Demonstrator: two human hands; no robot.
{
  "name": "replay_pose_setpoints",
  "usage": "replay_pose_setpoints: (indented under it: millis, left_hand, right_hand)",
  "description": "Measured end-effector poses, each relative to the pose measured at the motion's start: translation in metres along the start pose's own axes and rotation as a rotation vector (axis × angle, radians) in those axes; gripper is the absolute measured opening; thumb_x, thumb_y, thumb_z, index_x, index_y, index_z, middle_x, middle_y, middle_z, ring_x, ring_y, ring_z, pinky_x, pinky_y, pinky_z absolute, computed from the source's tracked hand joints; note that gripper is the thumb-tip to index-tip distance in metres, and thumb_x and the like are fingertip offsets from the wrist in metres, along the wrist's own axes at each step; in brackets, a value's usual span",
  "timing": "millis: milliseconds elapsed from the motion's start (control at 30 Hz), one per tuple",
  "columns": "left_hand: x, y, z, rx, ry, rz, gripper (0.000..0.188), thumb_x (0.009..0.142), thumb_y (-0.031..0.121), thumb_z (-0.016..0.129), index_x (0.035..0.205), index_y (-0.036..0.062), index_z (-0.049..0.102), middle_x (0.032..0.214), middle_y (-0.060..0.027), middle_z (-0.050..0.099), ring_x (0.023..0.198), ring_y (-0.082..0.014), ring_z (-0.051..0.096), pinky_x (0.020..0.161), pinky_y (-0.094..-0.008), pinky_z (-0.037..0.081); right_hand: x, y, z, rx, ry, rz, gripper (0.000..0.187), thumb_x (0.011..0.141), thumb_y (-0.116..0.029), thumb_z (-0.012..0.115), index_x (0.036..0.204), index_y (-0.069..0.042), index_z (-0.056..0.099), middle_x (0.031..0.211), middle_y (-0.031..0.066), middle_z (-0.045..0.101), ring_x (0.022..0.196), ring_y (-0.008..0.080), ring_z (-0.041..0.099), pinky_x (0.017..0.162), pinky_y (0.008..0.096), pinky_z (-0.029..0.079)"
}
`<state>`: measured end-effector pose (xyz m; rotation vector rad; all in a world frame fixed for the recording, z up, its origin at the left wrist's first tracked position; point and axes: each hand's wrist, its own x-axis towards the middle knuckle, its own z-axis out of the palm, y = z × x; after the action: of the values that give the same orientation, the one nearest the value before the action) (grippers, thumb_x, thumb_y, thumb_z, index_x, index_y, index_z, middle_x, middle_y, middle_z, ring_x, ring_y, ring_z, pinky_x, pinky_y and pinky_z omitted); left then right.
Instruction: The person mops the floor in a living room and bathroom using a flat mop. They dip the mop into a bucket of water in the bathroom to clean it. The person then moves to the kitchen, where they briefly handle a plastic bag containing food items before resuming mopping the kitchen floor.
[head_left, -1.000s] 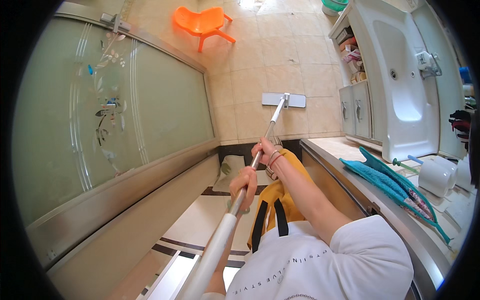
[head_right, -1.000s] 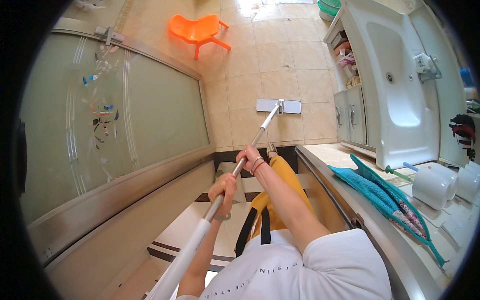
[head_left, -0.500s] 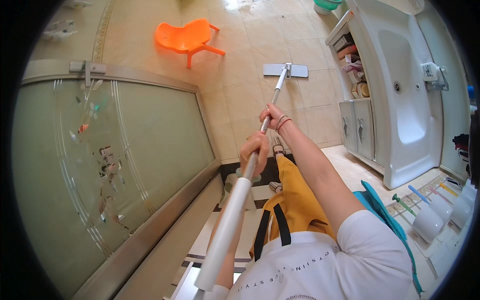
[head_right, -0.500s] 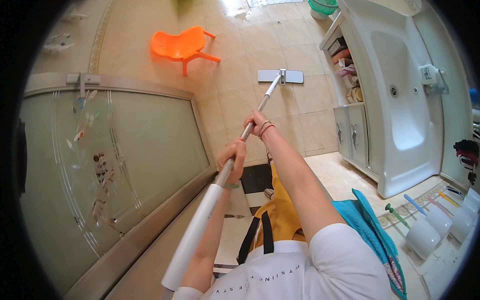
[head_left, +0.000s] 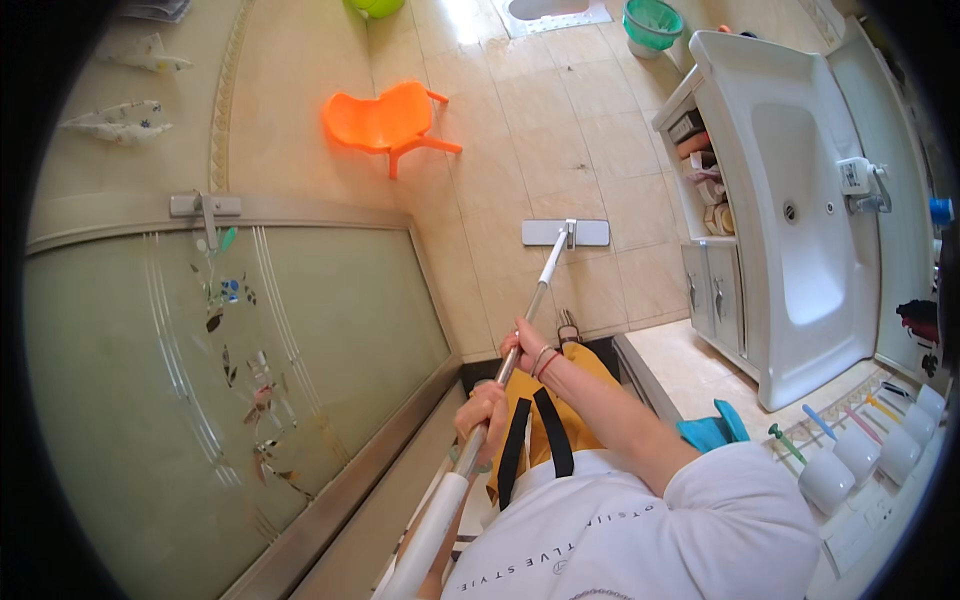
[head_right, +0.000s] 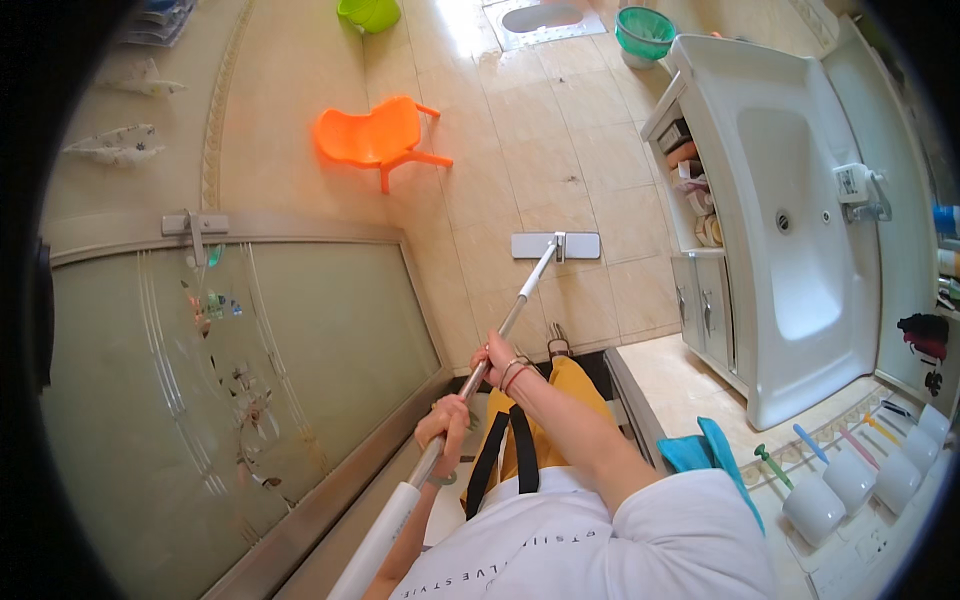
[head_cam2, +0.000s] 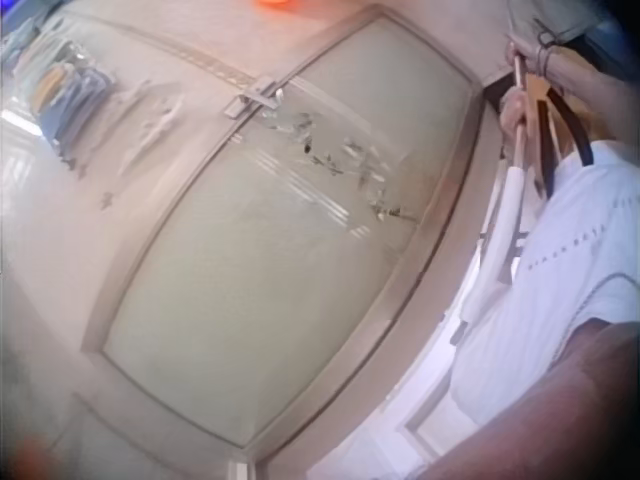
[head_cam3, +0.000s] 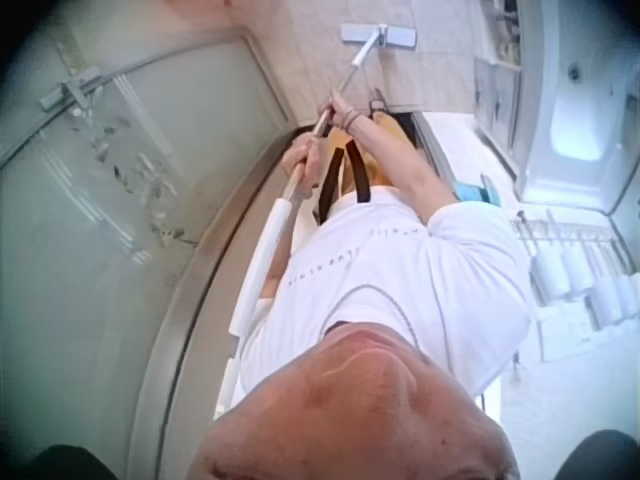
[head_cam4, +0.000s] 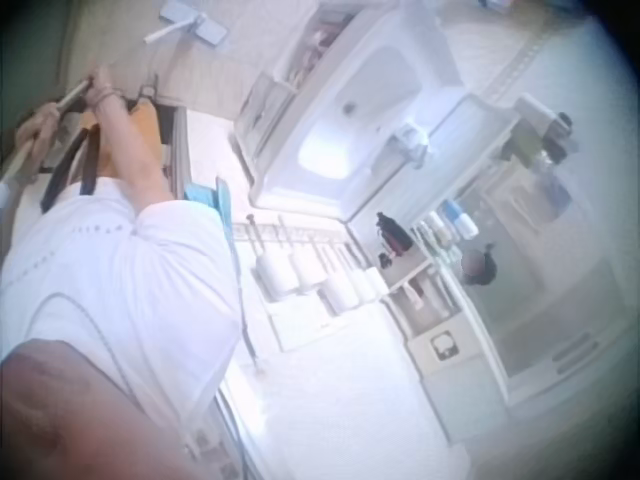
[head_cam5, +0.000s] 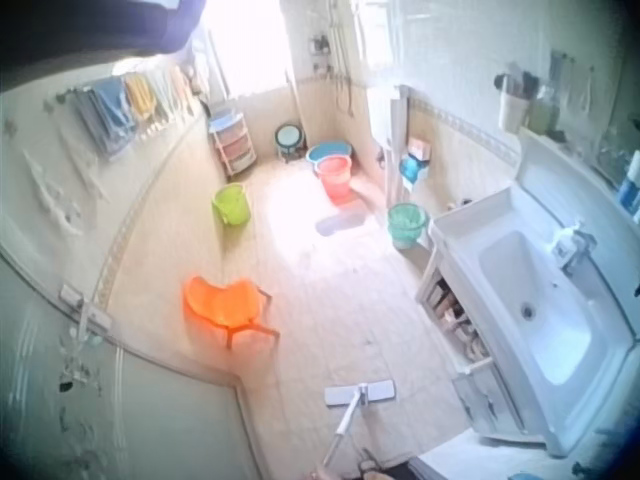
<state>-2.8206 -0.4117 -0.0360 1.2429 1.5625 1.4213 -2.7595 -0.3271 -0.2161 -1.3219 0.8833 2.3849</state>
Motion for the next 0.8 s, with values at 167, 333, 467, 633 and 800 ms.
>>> replay_pose_setpoints:
  millis: [167, 333, 467, 633, 800]
  left_hand:
    - [0.031, -0.025, -0.013, -0.068, 0.077, -0.003, 0.030, 0.084, -0.009, 0.048, 0.058, 0.0042, 0.038, 0.058, -0.0040, 0.047, 0.057, -0.0155, 0.047, 0.075, -0.0380, 0.047]
    - [0.120, -0.071, -0.015, -0.024, -0.127, 0.147, 0.030, 0.085, -0.009, 0.048, 0.059, 0.0027, 0.038, 0.060, -0.0037, 0.047, 0.056, -0.0143, 0.045, 0.069, -0.0327, 0.046]
    - [0.198, -0.113, 0.000, -0.030, -0.012, -0.011, 0.031, 0.086, -0.006, 0.054, 0.060, 0.0020, 0.039, 0.060, -0.0023, 0.044, 0.055, -0.0097, 0.043, 0.059, -0.0250, 0.041]
    - [0.321, -0.154, -0.002, -0.092, 0.001, -0.012, 0.030, 0.090, -0.001, 0.054, 0.063, 0.0007, 0.040, 0.061, -0.0021, 0.044, 0.059, -0.0076, 0.041, 0.058, -0.0248, 0.039]
    - [0.300, -0.152, -0.030, -0.106, -0.101, -0.057, 0.033, 0.089, -0.003, 0.054, 0.060, 0.0034, 0.039, 0.060, -0.0021, 0.044, 0.057, -0.0083, 0.041, 0.071, -0.0246, 0.045]
  right_hand:
    - [0.016, -0.013, 0.041, -0.036, -0.037, -0.102, 0.023, 0.090, -0.020, 0.042, 0.072, -0.010, 0.033, 0.054, -0.0006, 0.031, 0.042, 0.0100, 0.033, 0.040, 0.0266, 0.035]
    - [0.074, -0.094, 0.094, -0.017, -0.125, -0.117, 0.023, 0.089, -0.020, 0.041, 0.070, -0.010, 0.033, 0.051, 0.0012, 0.033, 0.040, 0.0131, 0.035, 0.039, 0.0302, 0.037]
    - [0.107, -0.166, 0.174, -0.415, -0.060, -0.420, 0.019, 0.087, -0.017, 0.040, 0.070, -0.008, 0.039, 0.051, 0.0064, 0.043, 0.040, 0.0185, 0.043, 0.038, 0.0333, 0.040]
    - [0.144, -0.257, 0.264, -0.261, -0.116, -0.395, 0.022, 0.088, -0.020, 0.038, 0.071, -0.007, 0.041, 0.051, 0.0088, 0.045, 0.041, 0.0207, 0.046, 0.041, 0.0347, 0.043]
    - [0.146, -0.219, 0.250, -0.389, -0.070, -0.537, 0.032, 0.090, -0.025, 0.036, 0.068, -0.005, 0.048, 0.054, 0.0135, 0.053, 0.044, 0.0262, 0.051, 0.044, 0.0389, 0.046]
